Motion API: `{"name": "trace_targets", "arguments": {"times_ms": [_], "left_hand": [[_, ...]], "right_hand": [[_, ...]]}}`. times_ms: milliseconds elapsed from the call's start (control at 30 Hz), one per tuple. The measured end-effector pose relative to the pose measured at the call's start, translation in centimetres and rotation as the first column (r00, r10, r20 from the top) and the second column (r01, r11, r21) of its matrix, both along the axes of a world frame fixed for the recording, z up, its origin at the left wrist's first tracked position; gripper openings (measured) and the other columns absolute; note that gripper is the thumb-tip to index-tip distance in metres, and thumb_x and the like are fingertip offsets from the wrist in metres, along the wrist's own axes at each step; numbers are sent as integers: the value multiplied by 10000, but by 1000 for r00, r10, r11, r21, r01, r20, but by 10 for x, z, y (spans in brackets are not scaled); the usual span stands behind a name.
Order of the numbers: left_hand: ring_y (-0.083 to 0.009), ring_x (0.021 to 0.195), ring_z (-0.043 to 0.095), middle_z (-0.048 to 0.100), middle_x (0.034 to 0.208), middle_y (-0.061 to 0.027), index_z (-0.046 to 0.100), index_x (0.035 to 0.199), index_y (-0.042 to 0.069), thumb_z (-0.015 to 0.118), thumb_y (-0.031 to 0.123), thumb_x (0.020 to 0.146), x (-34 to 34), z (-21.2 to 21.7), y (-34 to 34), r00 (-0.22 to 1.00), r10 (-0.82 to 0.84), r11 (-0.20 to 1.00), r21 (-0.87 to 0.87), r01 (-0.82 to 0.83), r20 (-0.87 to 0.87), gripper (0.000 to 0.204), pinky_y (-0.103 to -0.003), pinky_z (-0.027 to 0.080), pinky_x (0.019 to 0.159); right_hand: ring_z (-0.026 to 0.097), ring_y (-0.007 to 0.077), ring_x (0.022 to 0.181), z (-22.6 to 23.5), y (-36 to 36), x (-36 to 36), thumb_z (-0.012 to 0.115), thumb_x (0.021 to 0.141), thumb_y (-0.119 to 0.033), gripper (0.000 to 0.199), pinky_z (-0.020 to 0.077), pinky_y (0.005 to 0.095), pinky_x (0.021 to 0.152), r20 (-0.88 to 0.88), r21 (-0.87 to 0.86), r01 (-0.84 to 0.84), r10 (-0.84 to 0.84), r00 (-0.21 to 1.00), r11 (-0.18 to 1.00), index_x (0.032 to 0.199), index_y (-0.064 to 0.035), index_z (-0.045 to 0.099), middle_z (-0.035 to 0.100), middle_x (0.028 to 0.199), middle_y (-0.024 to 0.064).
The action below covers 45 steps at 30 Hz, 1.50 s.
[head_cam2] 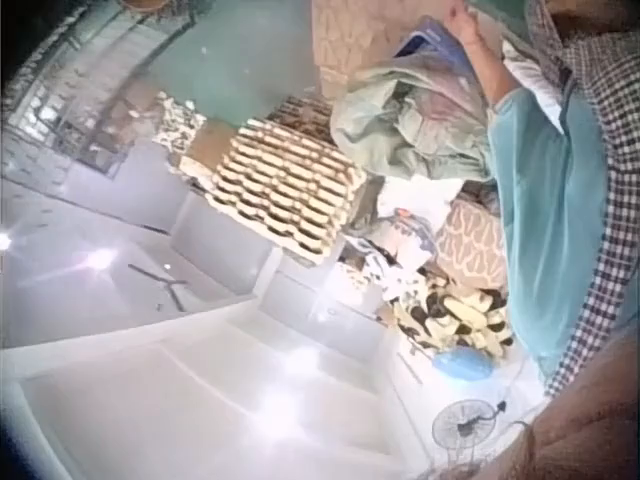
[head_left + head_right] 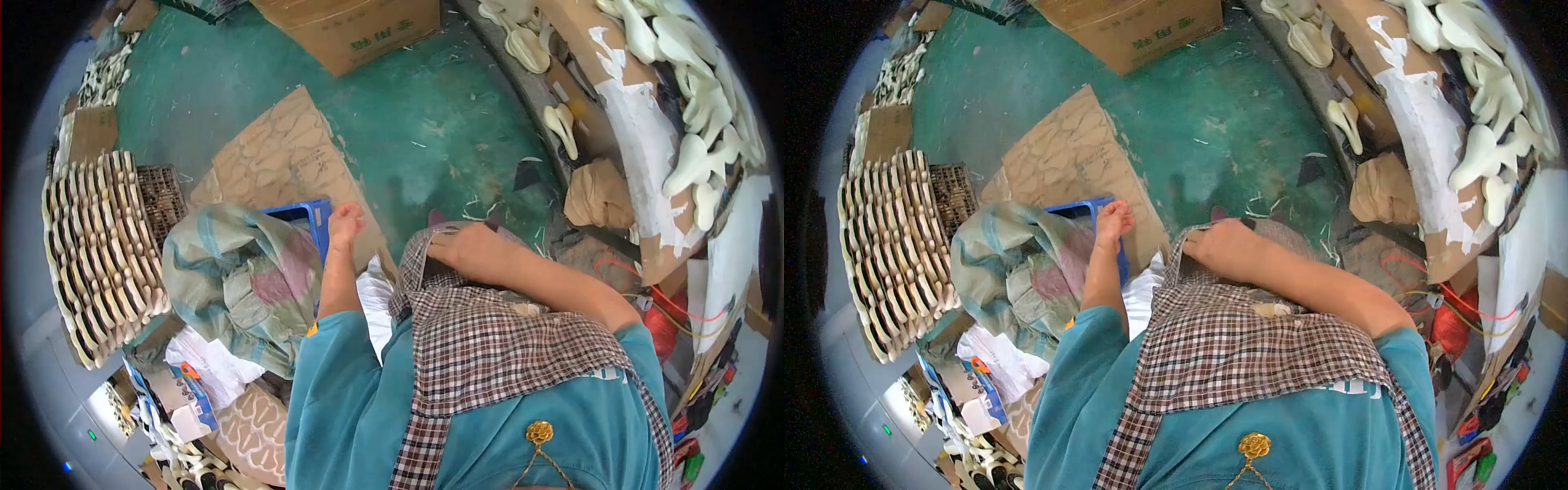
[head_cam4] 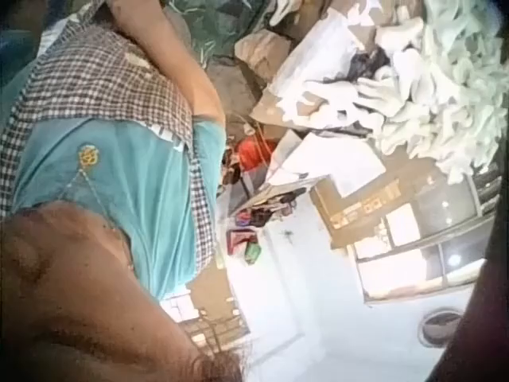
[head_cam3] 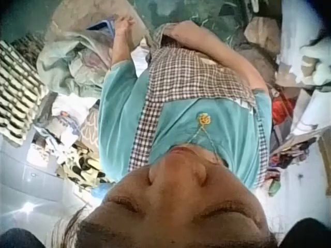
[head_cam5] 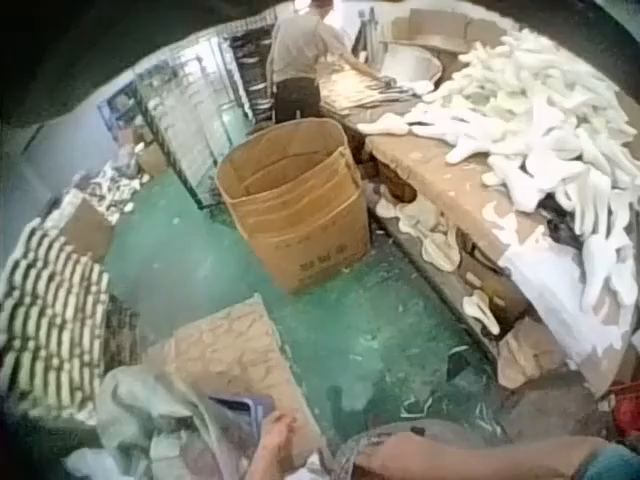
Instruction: Sorting and placing white foam seat padding or similar components into a cardboard bin.
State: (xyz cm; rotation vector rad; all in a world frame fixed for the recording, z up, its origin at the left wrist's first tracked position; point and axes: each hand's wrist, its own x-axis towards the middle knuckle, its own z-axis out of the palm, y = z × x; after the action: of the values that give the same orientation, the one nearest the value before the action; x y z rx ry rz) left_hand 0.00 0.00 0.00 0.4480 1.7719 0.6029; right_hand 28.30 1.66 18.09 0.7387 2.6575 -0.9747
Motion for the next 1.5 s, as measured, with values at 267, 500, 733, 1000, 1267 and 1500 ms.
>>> {"name": "trace_targets", "arguments": {"times_ms": [267,500,733,1000,1267,1500], "left_hand": [[-137,647,563,588,811,-26,563,915,97,511,219,850,40,2,79,999,-24,997,69,26,-26,148,-242,461,559],[-166,581,565,583,821,-61,536,1007,79,528,176,836,108,16,210,990,-141,979,146,144,-30,197,-262,453,483],[-111,584,495,550,788,-32,551,992,63,640,173,769,143,64,406,921,-160,870,390,302,-355,264,-244,408,487],[-232,850,558,588,943,-130,551,1028,-14,690,245,725,120,67,643,686,21,697,502,512,-728,422,-339,452,750],[-322,969,572,602,1034,-164,513,1145,94,634,437,692,192,106,765,360,-309,743,13,669,-880,580,-442,441,837],[-385,792,569,599,785,-202,605,774,35,624,227,723,264,86,742,343,-390,576,65,815,-855,199,-450,455,694]], "right_hand": [[595,334,734,0,96,83,527,765,-150,184,469,432,648,-211,-226,353,-399,892,908,920,-94,608,628,809,143],[600,307,770,-25,156,227,548,763,-151,211,472,387,694,-336,-298,716,-772,540,631,948,-67,607,630,826,138],[607,296,801,-42,186,308,549,763,-160,226,477,379,715,-166,-326,868,-927,337,374,947,-42,603,638,852,133],[576,128,607,-69,225,369,551,793,-96,209,475,269,537,22,-536,825,-979,-203,-183,972,6,587,626,772,73],[558,109,618,-65,320,413,565,802,-108,279,437,221,493,-43,-446,696,-764,-644,-562,1069,-33,544,596,816,52],[551,131,869,-88,379,488,550,833,-161,392,459,254,696,-200,-460,417,-365,-909,-784,1203,-59,472,552,1066,45]]}}
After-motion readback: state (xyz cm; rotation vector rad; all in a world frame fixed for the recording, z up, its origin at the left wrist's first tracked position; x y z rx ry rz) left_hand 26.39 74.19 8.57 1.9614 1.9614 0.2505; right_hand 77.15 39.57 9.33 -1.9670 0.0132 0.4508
